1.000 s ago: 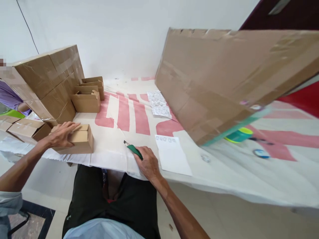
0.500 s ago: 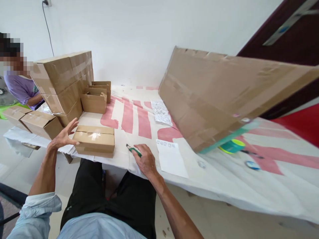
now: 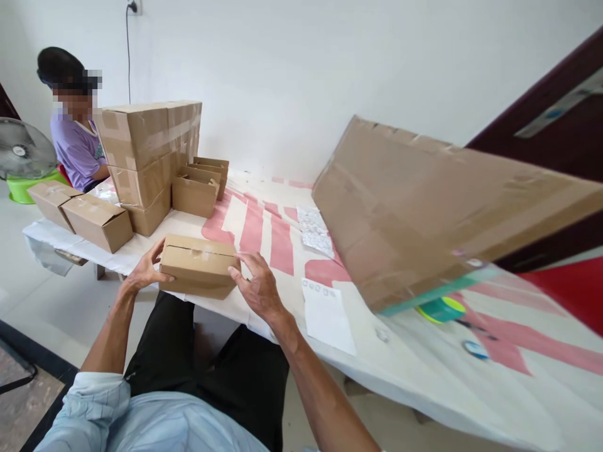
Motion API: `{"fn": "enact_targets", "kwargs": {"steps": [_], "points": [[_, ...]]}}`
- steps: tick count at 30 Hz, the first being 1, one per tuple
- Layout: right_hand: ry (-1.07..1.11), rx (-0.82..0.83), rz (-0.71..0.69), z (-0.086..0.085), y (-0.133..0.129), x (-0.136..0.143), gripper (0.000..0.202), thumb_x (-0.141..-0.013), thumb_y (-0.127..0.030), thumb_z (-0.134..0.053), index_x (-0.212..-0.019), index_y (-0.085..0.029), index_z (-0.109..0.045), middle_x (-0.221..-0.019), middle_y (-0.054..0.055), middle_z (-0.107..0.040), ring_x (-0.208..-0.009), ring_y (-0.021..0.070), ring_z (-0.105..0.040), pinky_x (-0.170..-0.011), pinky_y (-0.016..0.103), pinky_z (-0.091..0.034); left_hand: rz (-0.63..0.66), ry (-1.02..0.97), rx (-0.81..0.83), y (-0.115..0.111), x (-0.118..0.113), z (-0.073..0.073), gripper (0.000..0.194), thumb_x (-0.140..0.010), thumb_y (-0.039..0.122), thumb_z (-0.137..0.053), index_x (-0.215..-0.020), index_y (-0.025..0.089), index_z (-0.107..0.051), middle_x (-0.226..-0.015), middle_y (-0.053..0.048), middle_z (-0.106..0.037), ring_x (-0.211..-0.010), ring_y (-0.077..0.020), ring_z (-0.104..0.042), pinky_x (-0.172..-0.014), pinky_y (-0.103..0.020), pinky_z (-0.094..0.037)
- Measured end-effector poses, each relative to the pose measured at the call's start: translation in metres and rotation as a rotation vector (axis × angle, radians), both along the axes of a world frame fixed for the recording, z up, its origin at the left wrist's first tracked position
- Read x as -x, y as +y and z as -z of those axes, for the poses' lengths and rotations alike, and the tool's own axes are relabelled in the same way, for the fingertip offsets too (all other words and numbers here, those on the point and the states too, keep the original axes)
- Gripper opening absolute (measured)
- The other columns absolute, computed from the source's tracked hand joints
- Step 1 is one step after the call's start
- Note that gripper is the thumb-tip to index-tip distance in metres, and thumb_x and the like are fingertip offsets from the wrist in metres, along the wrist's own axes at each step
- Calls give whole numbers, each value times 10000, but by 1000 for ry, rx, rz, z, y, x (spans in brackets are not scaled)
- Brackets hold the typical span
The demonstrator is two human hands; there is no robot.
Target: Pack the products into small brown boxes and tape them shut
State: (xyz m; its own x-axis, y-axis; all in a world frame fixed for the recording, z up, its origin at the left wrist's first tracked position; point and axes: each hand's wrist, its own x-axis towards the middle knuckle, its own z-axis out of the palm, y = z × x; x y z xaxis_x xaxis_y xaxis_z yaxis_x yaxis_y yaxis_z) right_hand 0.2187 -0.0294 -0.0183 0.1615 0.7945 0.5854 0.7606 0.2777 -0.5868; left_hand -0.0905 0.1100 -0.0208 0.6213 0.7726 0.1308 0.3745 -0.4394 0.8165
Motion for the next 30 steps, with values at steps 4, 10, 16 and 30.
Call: {"fn": "enact_targets", "kwargs": {"steps": [4,10,16,30], "points": [[-69,18,-18,-1,5,5,299,-1010,-458,-616,-1188,-250,-735,-1217,133,-735,-1189,326,-673,-1082,557,-556,-38,-145,-99,-18,-9,-1,1346,-632,543,-949,-1732,204,-251,-1746,-192,-353,-1615,-402,-358,-1335,-554,-314],[-18,42,-2,17,0,-12,372,-1070,-504,-517,-1199,-227,-729,-1245,150,-722,-1193,310,-673,-1047,524,-571,51,-95,-180,-38,-11,-14,1421,-625,493,-991,-1757,207,-183,-1799,-194,-277,-1676,-440,-236,-1379,-560,-222],[4,56,-12,21,-4,-27,402,-1074,-545,-524,-1206,-225,-727,-1231,137,-728,-1162,293,-692,-945,470,-604,34,-162,-183,-48,-18,-21,1311,-626,448,-997,-1718,227,-305,-1746,-193,-394,-1632,-457,-339,-1350,-600,-264],[-810,-112,-232,-107,-1,57,181,-1017,-146,-614,-991,-218,-779,-1085,92,-742,-1072,275,-607,-926,421,-469,0,-183,-258,-73,-62,-51,1172,-566,315,-994,-1600,192,-456,-1569,-203,-583,-1493,-449,-503,-1252,-622,-360]]}}
